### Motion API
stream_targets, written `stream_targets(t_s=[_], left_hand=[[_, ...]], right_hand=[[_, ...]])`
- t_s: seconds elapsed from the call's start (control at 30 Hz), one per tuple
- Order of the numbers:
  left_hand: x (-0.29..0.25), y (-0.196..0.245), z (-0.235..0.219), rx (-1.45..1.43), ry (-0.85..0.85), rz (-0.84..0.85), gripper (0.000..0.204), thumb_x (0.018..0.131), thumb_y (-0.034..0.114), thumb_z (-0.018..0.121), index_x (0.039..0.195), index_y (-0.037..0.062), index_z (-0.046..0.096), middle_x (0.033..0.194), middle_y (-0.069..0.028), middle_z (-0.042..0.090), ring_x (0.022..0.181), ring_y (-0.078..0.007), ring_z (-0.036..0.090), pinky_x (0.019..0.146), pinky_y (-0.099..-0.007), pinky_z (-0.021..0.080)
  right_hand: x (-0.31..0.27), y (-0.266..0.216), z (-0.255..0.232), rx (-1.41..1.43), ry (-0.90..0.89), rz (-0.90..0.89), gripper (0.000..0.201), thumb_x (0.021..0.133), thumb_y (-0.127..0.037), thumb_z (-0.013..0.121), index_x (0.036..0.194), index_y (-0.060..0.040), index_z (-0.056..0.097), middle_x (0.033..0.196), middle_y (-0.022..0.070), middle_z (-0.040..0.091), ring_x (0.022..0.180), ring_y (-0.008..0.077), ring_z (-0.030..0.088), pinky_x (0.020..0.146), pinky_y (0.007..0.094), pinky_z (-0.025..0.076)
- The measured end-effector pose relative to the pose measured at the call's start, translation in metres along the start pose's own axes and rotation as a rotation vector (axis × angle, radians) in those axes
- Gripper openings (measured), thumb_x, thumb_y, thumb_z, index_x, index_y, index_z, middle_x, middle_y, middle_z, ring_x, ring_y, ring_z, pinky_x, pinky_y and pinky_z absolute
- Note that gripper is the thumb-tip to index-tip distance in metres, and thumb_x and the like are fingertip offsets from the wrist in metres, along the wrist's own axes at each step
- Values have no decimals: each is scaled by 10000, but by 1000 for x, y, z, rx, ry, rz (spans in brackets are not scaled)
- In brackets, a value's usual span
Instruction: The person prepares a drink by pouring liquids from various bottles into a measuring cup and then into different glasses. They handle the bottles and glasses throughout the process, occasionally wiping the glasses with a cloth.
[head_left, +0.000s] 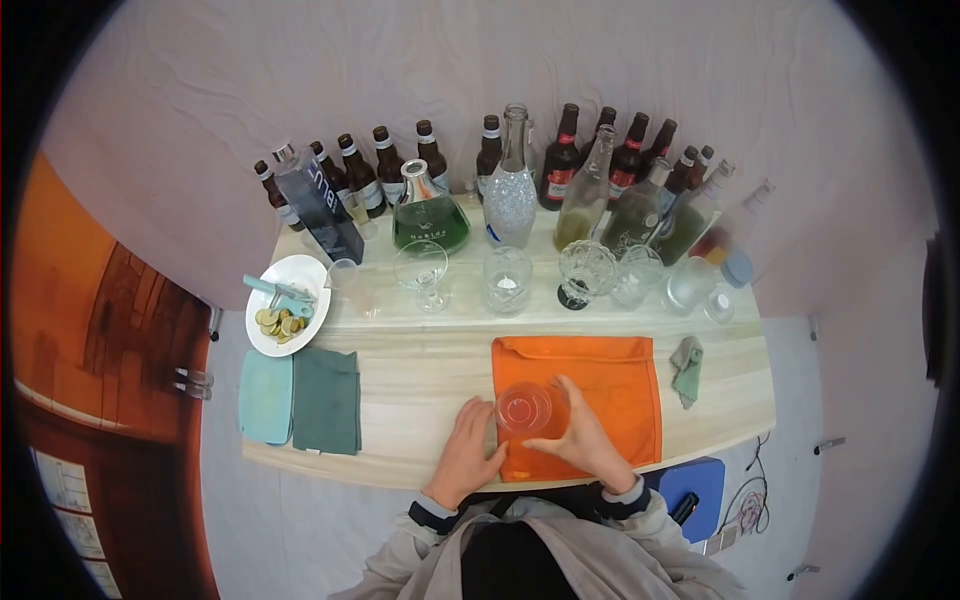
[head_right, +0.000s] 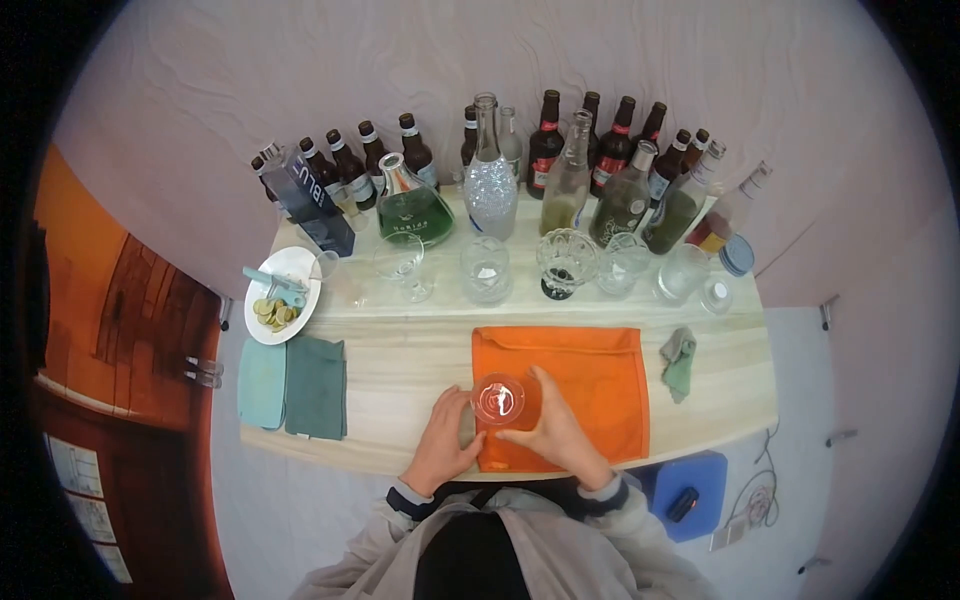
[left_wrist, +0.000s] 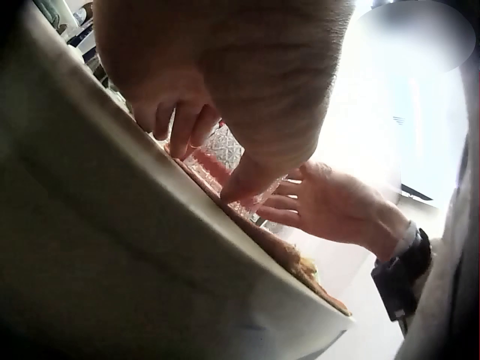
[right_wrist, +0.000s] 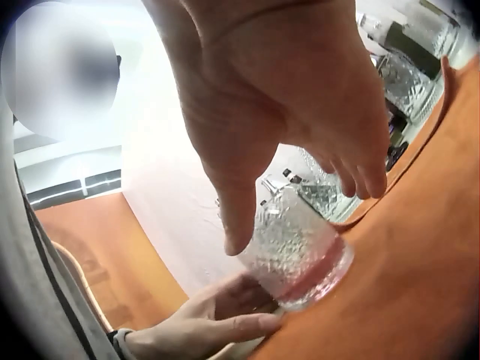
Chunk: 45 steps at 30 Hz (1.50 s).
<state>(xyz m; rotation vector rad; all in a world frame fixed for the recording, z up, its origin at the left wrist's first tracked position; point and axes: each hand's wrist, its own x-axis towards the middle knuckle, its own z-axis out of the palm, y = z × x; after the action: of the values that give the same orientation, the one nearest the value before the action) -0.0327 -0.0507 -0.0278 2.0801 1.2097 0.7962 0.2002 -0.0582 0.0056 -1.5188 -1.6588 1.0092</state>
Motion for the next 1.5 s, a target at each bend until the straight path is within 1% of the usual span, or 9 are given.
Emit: stream_targets(t_s=[0.13,0.2,0.37,0.57,0.7,0.77,0.87,1.07,1.5], left_hand=[[-7,-3,4,51,43,50,597,858,130,777,1372,-30,521,1425,-262,507,1433,-462,419,1186,-500,394],[-10,0,3,59,58,45,506,859,119,772,1299,-35,574,1417,-262,511,1427,-468,424,1173,-510,407],[-20,1,-5,116,20,91,412,868,108,756,1228,-32,613,1401,-266,510,1397,-478,441,1144,-527,426],[-41,-1,-9,193,7,65,343,870,91,737,1174,-26,627,1327,-248,536,1346,-475,476,1102,-551,445],[-41,-3,-5,213,49,101,295,857,44,703,1133,-25,627,1283,-241,567,1298,-489,522,1076,-545,467],[-39,-1,-4,218,71,95,285,855,52,703,1120,-23,628,1255,-234,574,1280,-480,535,1067,-548,473],[-41,-2,-3,246,91,95,288,843,52,705,1112,-21,634,1245,-234,582,1267,-479,549,1050,-541,488],[-42,-3,1,261,119,70,289,831,55,710,1103,-15,643,1241,-233,591,1247,-480,564,1030,-534,501],[-41,-4,2,271,117,84,301,815,49,715,1100,-12,644,1240,-226,587,1240,-476,561,1023,-533,498]], right_hand=[[11,-11,21,44,49,11,1045,712,-275,975,1505,48,375,1456,255,538,1377,363,538,1155,415,438],[10,-12,25,24,93,-30,906,704,-211,965,1428,16,471,1364,211,614,1274,335,622,1077,408,504],[-5,-13,3,32,247,33,815,698,-178,958,1369,-7,528,1302,171,655,1210,291,662,1029,386,530],[-25,6,-105,-52,538,31,757,704,-205,962,1316,-12,561,1230,148,687,1141,241,686,984,361,548],[-15,55,-200,-170,776,148,770,674,-173,959,1304,20,560,1229,160,686,1143,238,680,998,366,535],[-2,107,-246,-158,864,66,829,659,-203,961,1329,51,545,1240,187,683,1163,253,673,1014,369,528],[24,136,-286,-249,954,164,846,665,-244,954,1340,67,550,1261,197,680,1174,274,669,1029,371,519],[58,172,-315,-292,960,294,799,679,-299,931,1301,68,589,1255,200,680,1173,295,665,1035,378,508],[64,196,-327,-260,877,286,801,760,-320,898,1374,41,532,1299,198,652,1222,292,631,1051,383,490]])
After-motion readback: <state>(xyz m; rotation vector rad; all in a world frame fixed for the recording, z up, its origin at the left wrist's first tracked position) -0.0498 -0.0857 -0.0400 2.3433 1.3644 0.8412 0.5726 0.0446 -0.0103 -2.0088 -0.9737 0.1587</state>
